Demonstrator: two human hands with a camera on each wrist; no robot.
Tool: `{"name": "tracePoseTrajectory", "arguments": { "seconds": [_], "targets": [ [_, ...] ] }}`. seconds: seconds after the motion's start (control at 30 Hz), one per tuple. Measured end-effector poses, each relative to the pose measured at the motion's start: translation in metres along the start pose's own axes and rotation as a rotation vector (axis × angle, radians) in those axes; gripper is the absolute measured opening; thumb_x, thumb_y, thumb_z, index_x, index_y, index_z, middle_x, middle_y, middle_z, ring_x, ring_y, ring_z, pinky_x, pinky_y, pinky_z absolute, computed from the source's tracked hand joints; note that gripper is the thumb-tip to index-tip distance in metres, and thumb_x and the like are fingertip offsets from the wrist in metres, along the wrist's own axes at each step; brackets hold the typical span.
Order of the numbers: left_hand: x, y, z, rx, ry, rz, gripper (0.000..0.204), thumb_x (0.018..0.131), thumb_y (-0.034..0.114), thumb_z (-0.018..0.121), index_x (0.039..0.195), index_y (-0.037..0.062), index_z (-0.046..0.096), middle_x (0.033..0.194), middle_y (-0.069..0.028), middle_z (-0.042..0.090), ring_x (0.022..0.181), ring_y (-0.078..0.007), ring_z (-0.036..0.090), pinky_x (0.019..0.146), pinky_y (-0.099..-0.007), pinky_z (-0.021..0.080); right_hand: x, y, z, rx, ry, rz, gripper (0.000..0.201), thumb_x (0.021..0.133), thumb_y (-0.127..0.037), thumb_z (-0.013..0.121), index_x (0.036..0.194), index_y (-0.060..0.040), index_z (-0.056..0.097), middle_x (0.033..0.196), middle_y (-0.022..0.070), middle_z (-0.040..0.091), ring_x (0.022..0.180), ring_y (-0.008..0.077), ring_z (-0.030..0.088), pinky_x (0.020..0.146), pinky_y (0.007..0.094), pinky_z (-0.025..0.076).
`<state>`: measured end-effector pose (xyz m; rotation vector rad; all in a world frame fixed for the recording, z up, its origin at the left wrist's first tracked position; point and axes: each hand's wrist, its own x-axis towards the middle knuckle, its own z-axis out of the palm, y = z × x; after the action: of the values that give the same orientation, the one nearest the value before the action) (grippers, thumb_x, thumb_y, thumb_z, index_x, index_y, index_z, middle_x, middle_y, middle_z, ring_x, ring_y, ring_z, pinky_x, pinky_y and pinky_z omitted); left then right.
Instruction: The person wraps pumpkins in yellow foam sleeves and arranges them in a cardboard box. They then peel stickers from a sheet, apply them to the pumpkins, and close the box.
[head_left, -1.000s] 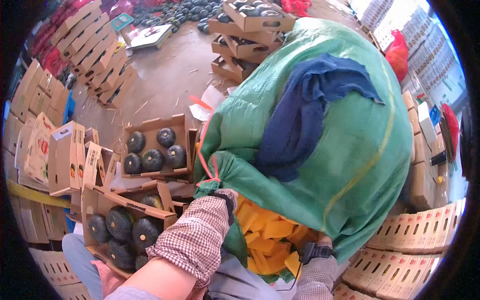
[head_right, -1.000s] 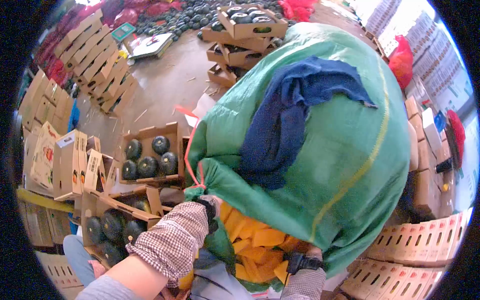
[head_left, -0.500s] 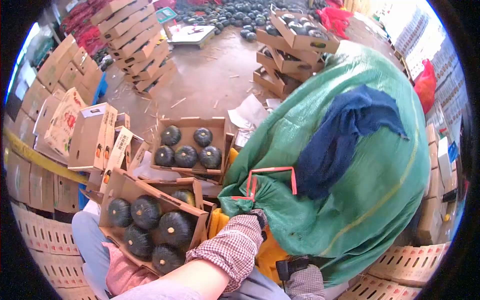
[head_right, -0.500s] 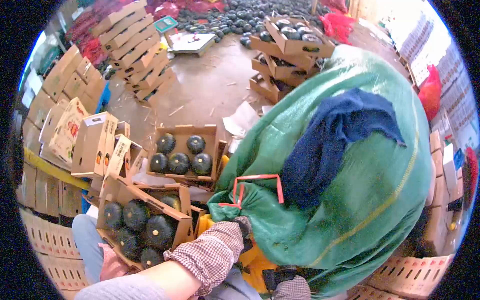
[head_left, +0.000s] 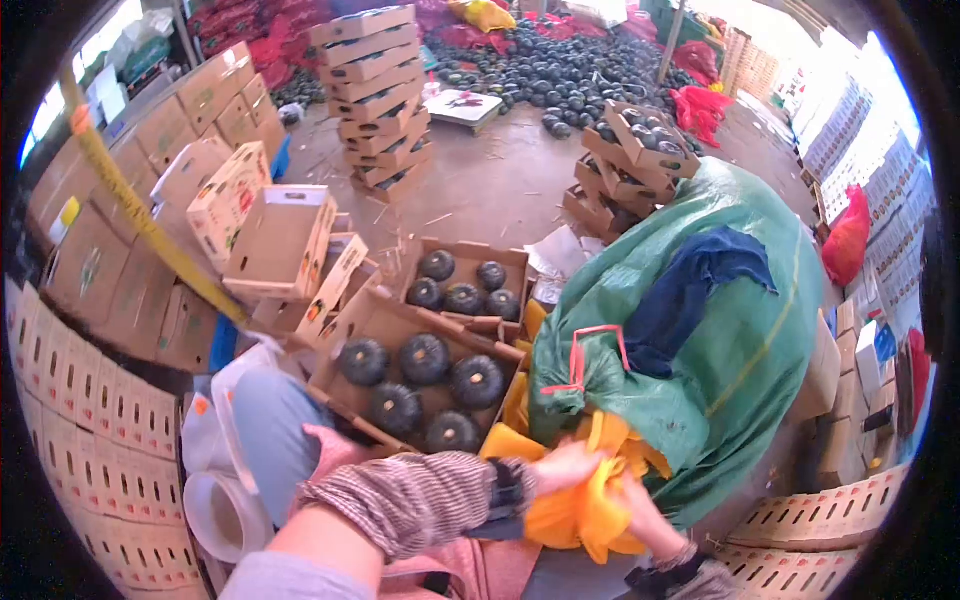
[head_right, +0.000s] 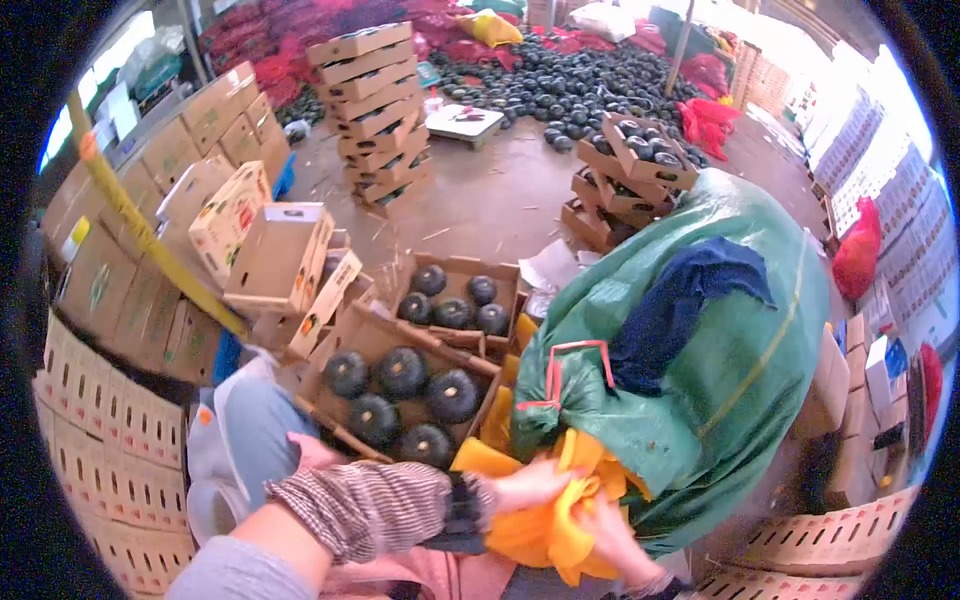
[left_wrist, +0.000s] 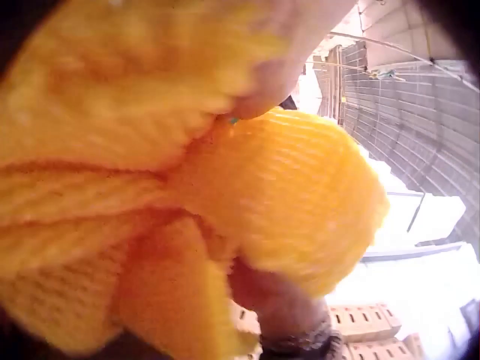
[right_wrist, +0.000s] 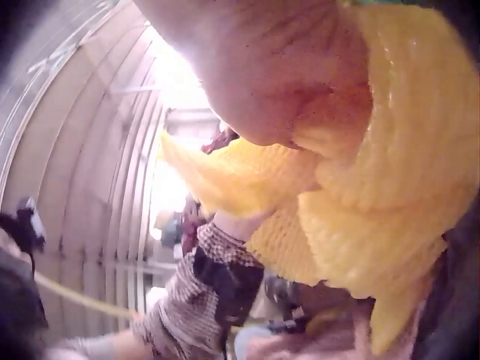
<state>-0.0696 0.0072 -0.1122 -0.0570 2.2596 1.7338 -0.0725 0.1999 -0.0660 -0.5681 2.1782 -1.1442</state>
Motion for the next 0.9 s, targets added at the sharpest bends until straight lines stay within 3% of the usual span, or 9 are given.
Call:
{"name": "tracePoseTrajectory", "arguments": {
  "seconds": [0.07,0.17,0.2,0.23,0.27,0.4,0.47,0.8,0.9],
  "targets": [
    [-0.057,-0.032,-0.003,0.172,0.031,-0.042,0.057,0.096,0.054,0.039,0.127,0.0083,0.056,0.114,-0.0144,0.064,0.099,-0.023,0.064,0.084,-0.0376,0.051,-0.027,-0.037,0.027,-0.249,0.016,0.026,0.067,0.088,-0.031,0.06,0.144,-0.0064,0.033,0.127,0.0452,0.04,0.12,0.0554,0.043,0.098,0.0511,0.042],
    [-0.111,-0.022,-0.063,-0.323,-0.314,-0.502,0.057,0.096,0.054,0.044,0.128,0.0088,0.056,0.113,-0.0091,0.065,0.096,-0.0186,0.064,0.086,-0.035,0.05,-0.032,-0.07,0.06,-0.912,0.177,-0.091,0.052,0.084,-0.036,0.065,0.133,-0.0208,0.053,0.139,0.0439,0.027,0.12,0.059,0.04,0.094,0.0604,0.04],
    [-0.127,-0.006,-0.079,-0.342,-0.314,-0.59,0.054,0.096,0.052,0.047,0.127,0.0082,0.056,0.113,-0.0076,0.066,0.095,-0.017,0.064,0.085,-0.0345,0.05,-0.034,-0.089,0.062,-1.158,0.347,-0.079,0.048,0.081,-0.036,0.069,0.126,-0.02,0.059,0.133,0.0316,0.04,0.116,0.0466,0.045,0.089,0.0518,0.041],
    [-0.145,-0.016,-0.096,-0.665,-0.454,-0.4,0.057,0.093,0.052,0.053,0.125,0.0056,0.058,0.111,-0.0063,0.066,0.092,-0.0161,0.063,0.082,-0.0327,0.05,-0.032,-0.096,0.056,-1.165,0.406,-0.086,0.048,0.079,-0.038,0.07,0.123,-0.0194,0.06,0.127,0.027,0.044,0.113,0.0433,0.045,0.085,0.05,0.041],
    [-0.142,-0.013,-0.098,-0.368,-0.367,-0.697,0.06,0.089,0.055,0.056,0.114,0.0017,0.064,0.107,-0.0069,0.068,0.094,-0.0152,0.063,0.08,-0.0316,0.05,-0.03,-0.102,0.047,-1.169,0.463,-0.089,0.049,0.077,-0.04,0.071,0.12,-0.0189,0.062,0.122,0.0225,0.047,0.11,0.04,0.046,0.082,0.0482,0.041],
    [-0.186,0.048,-0.157,0.677,-0.46,-0.077,0.053,0.087,0.051,0.057,0.085,-0.0012,0.067,0.077,-0.0228,0.066,0.072,-0.0326,0.067,0.068,-0.0429,0.051,-0.046,-0.146,0.019,-0.818,0.576,0.097,0.026,0.079,-0.024,0.073,0.094,-0.0067,0.06,0.097,0.0146,0.046,0.086,0.033,0.052,0.07,0.0466,0.043],
    [-0.21,0.079,-0.171,0.42,-0.344,0.238,0.04,0.088,0.04,0.062,0.081,0.0006,0.064,0.072,-0.0186,0.064,0.067,-0.0329,0.065,0.063,-0.0433,0.049,-0.051,-0.19,0.036,-0.787,0.684,-0.124,0.02,0.08,-0.016,0.072,0.088,-0.0021,0.059,0.099,0.0182,0.049,0.084,0.0356,0.056,0.072,0.0474,0.045],
    [-0.229,0.004,-0.201,0.389,-0.286,0.392,0.027,0.08,0.027,0.069,0.089,0.0036,0.059,0.088,-0.0163,0.056,0.082,-0.034,0.056,0.073,-0.0431,0.047,-0.01,-0.2,0.124,-0.771,0.626,-0.116,0.032,0.063,-0.004,0.071,0.089,-0.0025,0.054,0.103,0.0172,0.051,0.098,0.0352,0.052,0.073,0.0447,0.047],
    [-0.215,0.0,-0.238,0.814,0.327,0.287,0.036,0.078,0.026,0.071,0.105,0.0074,0.058,0.098,-0.0171,0.05,0.092,-0.0357,0.051,0.079,-0.0442,0.046,0.012,-0.192,0.119,-0.843,0.628,-0.377,0.036,0.063,-0.003,0.067,0.096,-0.0024,0.055,0.091,0.0122,0.055,0.081,0.0308,0.057,0.066,0.0412,0.048]
  ]
}}
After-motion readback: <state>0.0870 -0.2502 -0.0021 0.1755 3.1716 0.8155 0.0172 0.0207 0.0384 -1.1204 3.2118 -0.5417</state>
